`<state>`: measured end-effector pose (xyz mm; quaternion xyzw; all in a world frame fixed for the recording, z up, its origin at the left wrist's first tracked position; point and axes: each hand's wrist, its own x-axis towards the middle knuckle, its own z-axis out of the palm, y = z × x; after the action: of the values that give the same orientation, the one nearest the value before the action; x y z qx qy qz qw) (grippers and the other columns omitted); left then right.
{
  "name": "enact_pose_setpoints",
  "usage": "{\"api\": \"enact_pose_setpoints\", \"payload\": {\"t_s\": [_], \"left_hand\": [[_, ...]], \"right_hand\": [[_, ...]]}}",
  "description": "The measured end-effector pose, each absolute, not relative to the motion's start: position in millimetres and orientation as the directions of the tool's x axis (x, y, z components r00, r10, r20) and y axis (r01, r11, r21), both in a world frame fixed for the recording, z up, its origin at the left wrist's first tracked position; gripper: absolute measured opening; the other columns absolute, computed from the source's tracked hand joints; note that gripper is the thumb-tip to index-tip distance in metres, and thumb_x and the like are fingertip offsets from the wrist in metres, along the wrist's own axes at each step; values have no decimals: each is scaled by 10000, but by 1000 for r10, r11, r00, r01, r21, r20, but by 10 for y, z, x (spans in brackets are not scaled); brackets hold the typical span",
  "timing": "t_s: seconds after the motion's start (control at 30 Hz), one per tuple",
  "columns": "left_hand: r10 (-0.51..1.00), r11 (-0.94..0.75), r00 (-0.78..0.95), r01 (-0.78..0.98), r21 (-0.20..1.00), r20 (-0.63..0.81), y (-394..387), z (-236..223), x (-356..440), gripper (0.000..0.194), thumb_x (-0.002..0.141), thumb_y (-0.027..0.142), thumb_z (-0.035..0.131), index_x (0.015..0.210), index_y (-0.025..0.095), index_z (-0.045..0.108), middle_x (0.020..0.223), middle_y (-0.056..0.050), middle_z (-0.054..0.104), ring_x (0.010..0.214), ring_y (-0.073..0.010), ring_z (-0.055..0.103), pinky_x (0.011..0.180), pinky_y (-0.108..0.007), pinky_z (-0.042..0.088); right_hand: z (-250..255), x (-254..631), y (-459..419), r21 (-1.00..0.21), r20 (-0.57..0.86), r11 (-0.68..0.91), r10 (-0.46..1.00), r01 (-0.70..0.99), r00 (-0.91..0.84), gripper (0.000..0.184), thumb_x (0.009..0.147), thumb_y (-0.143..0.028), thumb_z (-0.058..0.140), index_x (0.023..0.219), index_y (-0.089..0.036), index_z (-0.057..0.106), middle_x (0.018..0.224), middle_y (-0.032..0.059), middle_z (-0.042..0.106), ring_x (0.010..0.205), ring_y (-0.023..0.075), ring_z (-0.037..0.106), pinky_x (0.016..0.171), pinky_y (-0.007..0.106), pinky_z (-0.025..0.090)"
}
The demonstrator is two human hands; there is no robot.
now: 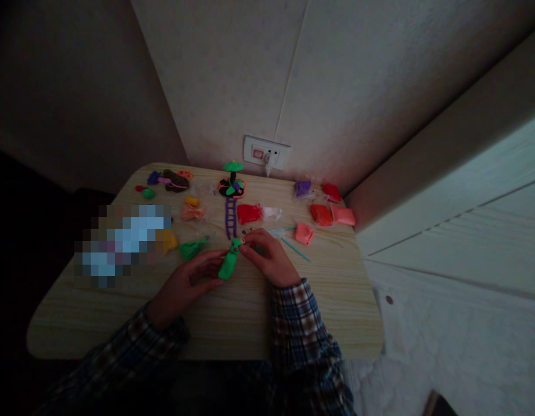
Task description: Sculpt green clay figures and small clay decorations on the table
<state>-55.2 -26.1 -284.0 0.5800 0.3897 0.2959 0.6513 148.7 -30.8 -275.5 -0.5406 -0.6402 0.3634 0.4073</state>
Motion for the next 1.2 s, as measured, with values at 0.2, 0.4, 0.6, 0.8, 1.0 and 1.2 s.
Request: {"api": "enact_pose_setpoints", "payload": {"t_s": [0.2,0.4,0.6,0.8,1.0,1.2], "left_hand": [[834,160,528,44,986,-159,-256,-2843,-554,506,693,152,685,1192,159,606,1139,-101,704,1021,-226,656,891,-370,524],[837,195,516,29,980,-182,-259,-2825,-554,518,668,140,706,1176,152,607,1133,-101,706,1019,-226,658,889,-367,522],[832,213,521,18,977,-191,-261,-2831,-548,509,667,143,699,1167,142,600,1133,-104,705,1021,-223,657,891,-367,519],[832,207,521,27,978,-190,-262,-2825,-547,501,681,147,690,1173,136,592,1145,-108,695,1023,-221,655,891,-363,517],[829,212,524,30,977,-196,-259,-2823,-550,514,679,155,696,1180,125,588,1134,-112,699,1014,-222,655,886,-358,512],[835,215,512,30,976,-200,-257,-2835,-550,503,672,170,711,1162,140,602,1127,-106,701,1008,-229,655,878,-362,513]], "right_hand": [[-2763,1487,-305,-902,120,149,988,405,-96,353,840,-545,557,843,-209,668,903,52,643,869,186,604,829,353,493],[-2772,1486,-304,-907,117,145,989,395,-93,354,835,-550,560,832,-211,662,893,49,635,864,187,602,831,353,491],[-2767,1486,-304,-909,111,140,989,393,-97,356,836,-553,557,835,-213,660,912,50,637,892,191,602,856,360,478],[-2759,1483,-309,-909,108,140,989,392,-102,359,838,-554,555,839,-210,657,908,51,634,877,184,599,838,349,485],[-2765,1481,-306,-922,105,137,989,362,-107,331,833,-525,578,829,-202,654,905,53,624,885,187,597,847,347,475],[-2784,1481,-307,-935,110,136,989,326,-97,315,825,-515,598,819,-206,654,901,49,617,894,189,594,854,347,465]]}}
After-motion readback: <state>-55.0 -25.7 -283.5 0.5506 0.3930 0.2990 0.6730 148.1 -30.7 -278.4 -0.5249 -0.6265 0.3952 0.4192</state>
